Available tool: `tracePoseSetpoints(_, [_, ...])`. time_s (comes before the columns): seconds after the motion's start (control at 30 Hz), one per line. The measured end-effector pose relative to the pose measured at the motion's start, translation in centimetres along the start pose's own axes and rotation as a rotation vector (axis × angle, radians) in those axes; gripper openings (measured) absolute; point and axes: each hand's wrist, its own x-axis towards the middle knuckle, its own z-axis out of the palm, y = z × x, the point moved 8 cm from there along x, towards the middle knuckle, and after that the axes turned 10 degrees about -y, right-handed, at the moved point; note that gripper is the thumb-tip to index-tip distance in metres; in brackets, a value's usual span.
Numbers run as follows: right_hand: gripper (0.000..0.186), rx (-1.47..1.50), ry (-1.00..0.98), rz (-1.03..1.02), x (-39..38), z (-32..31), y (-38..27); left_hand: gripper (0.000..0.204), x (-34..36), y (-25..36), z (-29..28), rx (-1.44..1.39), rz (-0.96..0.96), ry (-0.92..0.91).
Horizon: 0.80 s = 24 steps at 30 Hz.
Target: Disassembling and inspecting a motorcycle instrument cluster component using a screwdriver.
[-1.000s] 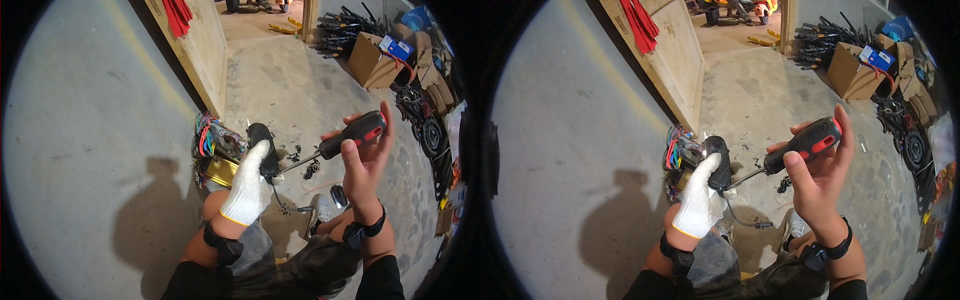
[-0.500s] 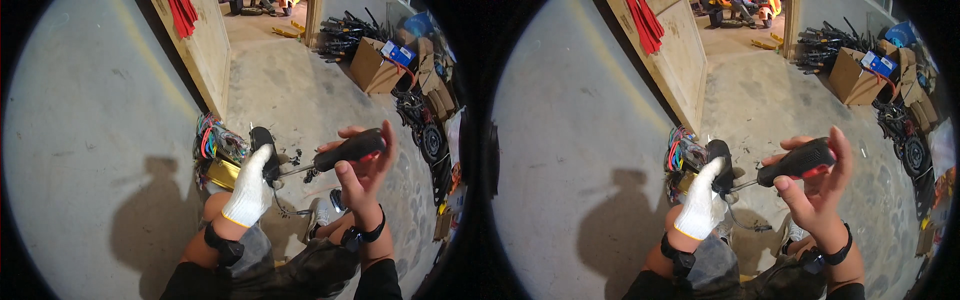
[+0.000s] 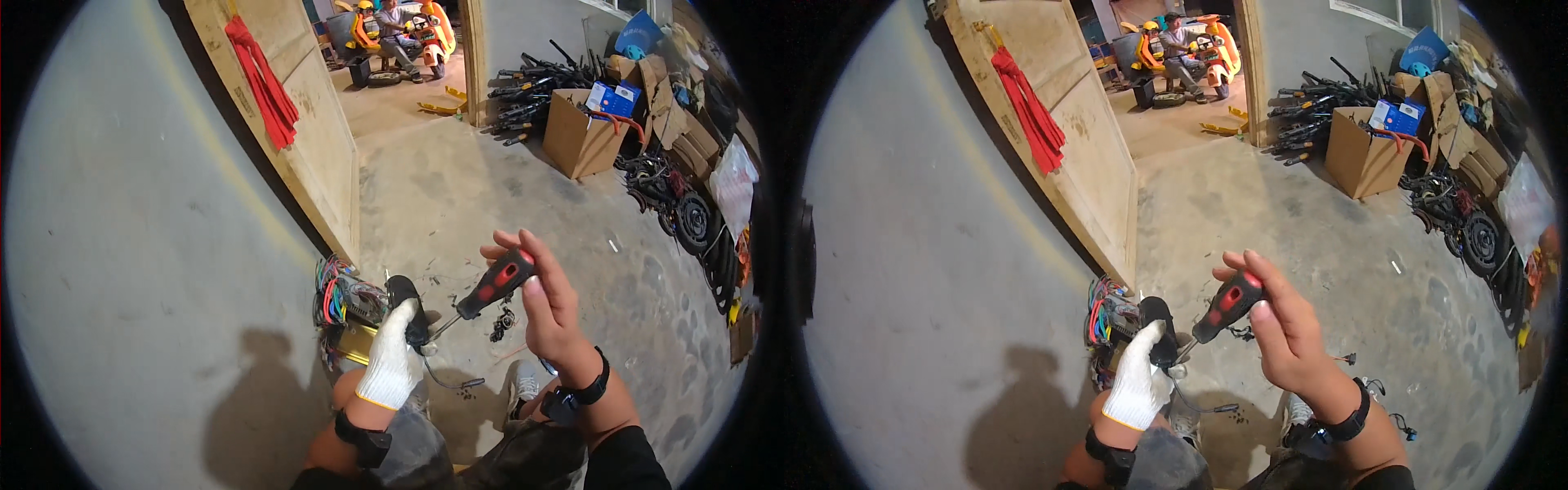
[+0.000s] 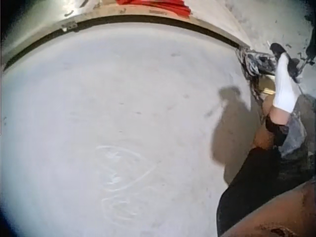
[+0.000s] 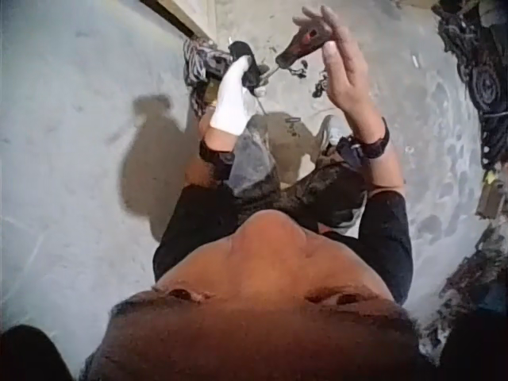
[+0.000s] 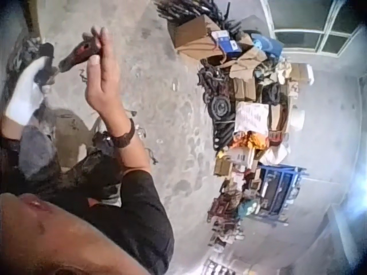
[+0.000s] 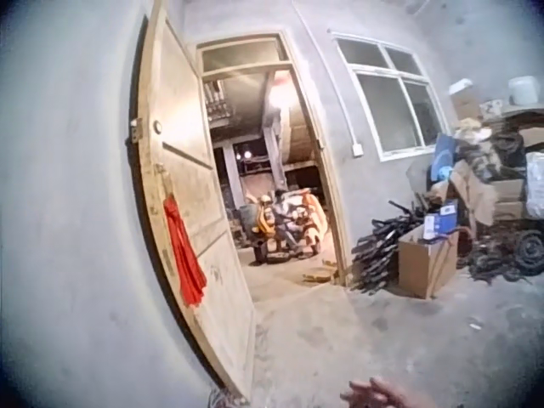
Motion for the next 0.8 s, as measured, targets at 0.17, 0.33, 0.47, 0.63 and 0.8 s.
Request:
tracePoseSetpoints(0.17, [0.049, -0.054, -0.047, -0.08, -1.6, -1.4, 1.2, 0.029, 0.0, -0.1, -0.1, -0.008, 0.002, -0.005])
tracePoseSetpoints(0.33, [0.045, 0.139, 0.152, 0.055, -0.6, -1.0, 1.3, 0.032, 0.2, -0.2, 0.1, -0.031, -0.02, 0.031])
tracePoseSetpoints(0.47, [0.049, 0.1, -0.009, -0.007, -0.9, -1.6, 1.3, 0.032, 0.3, -0.3, -0.1, -0.059, -0.012, 0.029])
tracePoseSetpoints(0.63, [0.052, -0.006, -0.02, 0.017, -0.9, -1.7, 1.3, 0.032, 0.6, -0.4, -0.7, -0.043, -0.024, 0.026])
tracePoseSetpoints(0.8, [0.055, 0.028, -0.076, -0.001, -1.3, -1.6, 1.5, 0.024, 0.3, 0.0, -0.2, -0.066, 0.031, 0.082])
